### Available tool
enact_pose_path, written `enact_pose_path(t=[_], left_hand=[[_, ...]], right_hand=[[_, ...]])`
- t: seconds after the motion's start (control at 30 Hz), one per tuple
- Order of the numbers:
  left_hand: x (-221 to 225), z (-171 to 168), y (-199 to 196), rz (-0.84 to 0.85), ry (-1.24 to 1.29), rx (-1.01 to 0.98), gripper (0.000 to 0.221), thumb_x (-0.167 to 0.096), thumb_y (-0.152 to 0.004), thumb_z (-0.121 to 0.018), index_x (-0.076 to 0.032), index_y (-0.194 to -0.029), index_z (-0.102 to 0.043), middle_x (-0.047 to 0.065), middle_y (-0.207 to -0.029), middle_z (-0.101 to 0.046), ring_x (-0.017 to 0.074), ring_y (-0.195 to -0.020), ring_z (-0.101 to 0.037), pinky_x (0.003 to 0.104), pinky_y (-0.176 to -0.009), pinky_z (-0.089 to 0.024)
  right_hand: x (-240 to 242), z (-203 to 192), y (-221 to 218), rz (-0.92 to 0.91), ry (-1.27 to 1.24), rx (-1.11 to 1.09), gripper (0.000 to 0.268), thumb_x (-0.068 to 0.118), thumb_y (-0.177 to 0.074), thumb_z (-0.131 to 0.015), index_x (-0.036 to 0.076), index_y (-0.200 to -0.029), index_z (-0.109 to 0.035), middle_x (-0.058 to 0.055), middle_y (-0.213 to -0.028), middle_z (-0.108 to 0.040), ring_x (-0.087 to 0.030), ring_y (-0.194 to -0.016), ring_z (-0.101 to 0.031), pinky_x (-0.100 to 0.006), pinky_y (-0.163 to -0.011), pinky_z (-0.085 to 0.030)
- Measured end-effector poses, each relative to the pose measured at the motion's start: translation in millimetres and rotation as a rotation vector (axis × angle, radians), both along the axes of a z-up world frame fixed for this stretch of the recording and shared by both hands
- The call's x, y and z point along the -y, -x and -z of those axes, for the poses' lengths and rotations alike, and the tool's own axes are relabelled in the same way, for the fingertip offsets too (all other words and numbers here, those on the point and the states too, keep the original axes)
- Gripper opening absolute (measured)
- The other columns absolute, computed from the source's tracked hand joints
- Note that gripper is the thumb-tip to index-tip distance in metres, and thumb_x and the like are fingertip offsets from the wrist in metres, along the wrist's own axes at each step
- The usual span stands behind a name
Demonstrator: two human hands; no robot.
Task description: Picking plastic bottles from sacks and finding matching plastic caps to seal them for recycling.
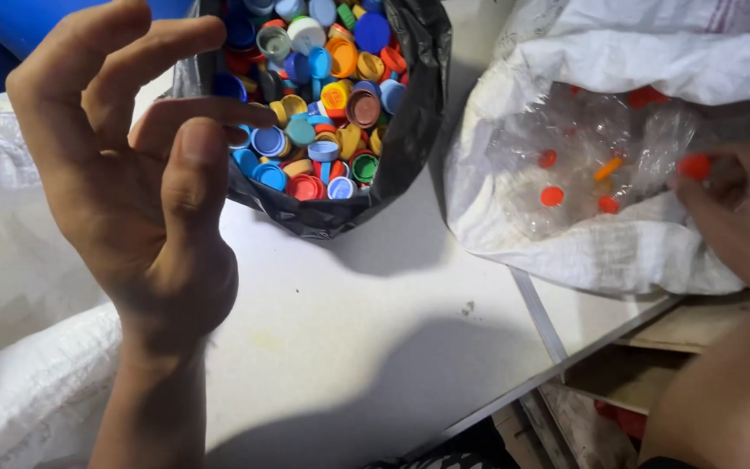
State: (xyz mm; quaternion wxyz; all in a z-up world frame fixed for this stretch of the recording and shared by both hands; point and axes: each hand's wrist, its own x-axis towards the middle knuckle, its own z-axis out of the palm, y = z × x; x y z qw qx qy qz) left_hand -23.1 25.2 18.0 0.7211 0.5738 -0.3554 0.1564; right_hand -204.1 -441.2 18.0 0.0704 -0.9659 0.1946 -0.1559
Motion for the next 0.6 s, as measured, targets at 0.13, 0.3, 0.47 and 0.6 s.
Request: enact_pose_path(t=[0.13,0.3,0.47,0.6], left_hand=[[2.4,-17.8,24.1,0.050,-0.055,0.059,0.041,-0.011,-0.124,-0.058,0.002,-0.152,-0.031,0.014,-0.147,-0.048,0.0182,-0.132,-0.060,0.031,-0.095,-0.059],[-9.1,-36.5,62.4,-0.005,-0.171,0.096,0.039,-0.007,-0.120,-0.060,0.003,-0.148,-0.034,0.016,-0.145,-0.050,0.0190,-0.122,-0.065,0.029,-0.094,-0.060],[-26.4,-18.4,76.2,0.076,-0.414,0.047,0.023,-0.009,-0.104,-0.072,-0.001,-0.123,-0.062,0.006,-0.105,-0.076,0.0137,-0.097,-0.077,0.029,-0.090,-0.060],[13.0,52.7,88.8,0.224,-0.536,-0.202,0.015,-0.017,-0.098,-0.070,-0.011,-0.110,-0.065,0.005,-0.091,-0.074,0.0196,-0.062,-0.069,0.033,-0.059,-0.055]], right_hand=[[-16.8,-7.2,-17.4,0.085,0.396,0.066,0.032,0.017,-0.096,-0.086,-0.001,-0.118,-0.072,-0.013,-0.081,-0.072,-0.025,-0.069,-0.069,-0.034,-0.063,-0.055],[-64.1,-22.3,-22.9,0.115,0.459,0.155,0.039,0.015,-0.093,-0.088,-0.003,-0.124,-0.073,-0.014,-0.076,-0.073,-0.026,-0.065,-0.071,-0.036,-0.060,-0.055],[-104.9,-27.4,-43.7,-0.265,0.053,0.263,0.022,0.010,-0.110,-0.081,0.000,-0.127,-0.071,-0.012,-0.089,-0.069,-0.021,-0.073,-0.066,-0.033,-0.069,-0.053],[-215.3,-63.3,-87.7,-0.692,0.004,0.240,0.021,0.007,-0.102,-0.080,0.002,-0.121,-0.073,-0.011,-0.091,-0.070,-0.019,-0.072,-0.065,-0.032,-0.066,-0.053]])
